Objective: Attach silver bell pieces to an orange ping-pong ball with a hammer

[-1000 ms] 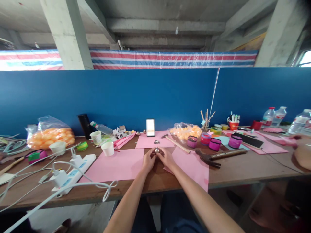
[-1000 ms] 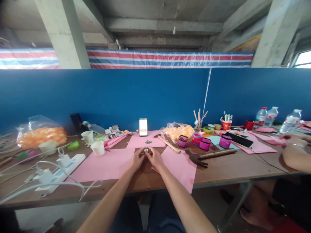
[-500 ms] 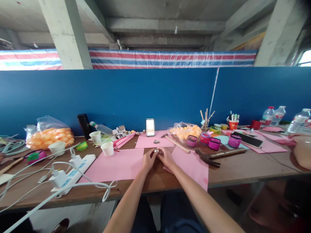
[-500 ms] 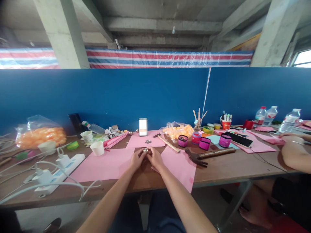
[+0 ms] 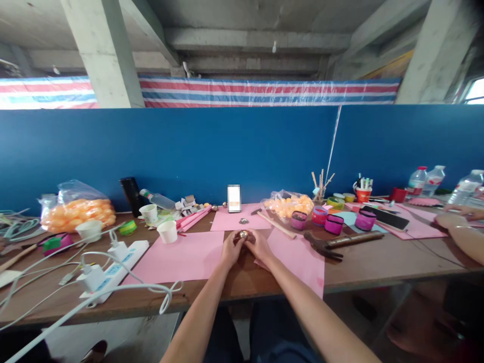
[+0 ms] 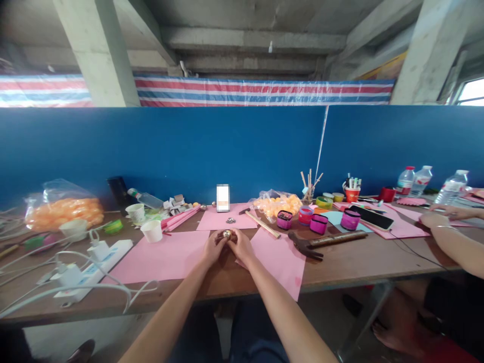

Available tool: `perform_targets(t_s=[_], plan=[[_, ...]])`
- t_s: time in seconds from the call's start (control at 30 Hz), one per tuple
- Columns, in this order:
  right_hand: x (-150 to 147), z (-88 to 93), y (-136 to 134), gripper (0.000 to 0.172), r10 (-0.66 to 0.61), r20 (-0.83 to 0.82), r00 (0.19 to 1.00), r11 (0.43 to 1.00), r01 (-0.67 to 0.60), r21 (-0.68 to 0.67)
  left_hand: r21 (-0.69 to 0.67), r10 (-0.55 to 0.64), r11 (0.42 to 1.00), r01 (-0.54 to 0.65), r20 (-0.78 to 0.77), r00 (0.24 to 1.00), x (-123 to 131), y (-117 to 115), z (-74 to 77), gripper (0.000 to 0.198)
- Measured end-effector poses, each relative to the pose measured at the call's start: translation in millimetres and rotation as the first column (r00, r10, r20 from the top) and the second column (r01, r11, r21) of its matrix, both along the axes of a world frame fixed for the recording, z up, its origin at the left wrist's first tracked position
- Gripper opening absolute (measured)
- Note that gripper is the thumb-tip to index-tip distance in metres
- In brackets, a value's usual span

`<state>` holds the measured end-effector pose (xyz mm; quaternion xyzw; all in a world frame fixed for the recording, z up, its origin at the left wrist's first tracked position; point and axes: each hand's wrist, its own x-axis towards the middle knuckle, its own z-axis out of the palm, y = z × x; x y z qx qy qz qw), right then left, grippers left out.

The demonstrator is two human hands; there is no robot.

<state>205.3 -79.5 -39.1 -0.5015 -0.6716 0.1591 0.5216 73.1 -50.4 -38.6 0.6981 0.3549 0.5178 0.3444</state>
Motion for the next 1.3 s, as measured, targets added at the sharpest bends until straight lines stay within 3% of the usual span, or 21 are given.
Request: perform_targets(t_s=[0.53,0.73,1.0,1.3], plan=[[-0.6,-4.5,1.5,0.03,0.01,-0.011,1.0,1.0,-0.011,-0.025,-0.04,0.019,0.999,-0.018,0.015,1.0,1.5,3.0,-5.3,0.026],[0.0,-1.9,1.6,0.032,0.015,0.004,1.0,1.0,-0.015,-0.022,-0.02,0.032,0.999,-0.033,-0.039,0.999,0.2,4.1,-5.4,0.022],[-0.1,1.7,-1.8,0.029,0.022,0.028,0.999,1.0,-0.021,-0.016,-0.006,0.079,0.997,-0.081,-0.122,0.989,-0.6,1.7,-5.0,0.04],[-0.7,-1.0,1.7,0.033,0.024,0.038,0.999,0.999,-0.022,-0.031,0.022,0.111,0.994,-0.109,-0.218,0.97,-3.3,0.9,-0.5,0.035]])
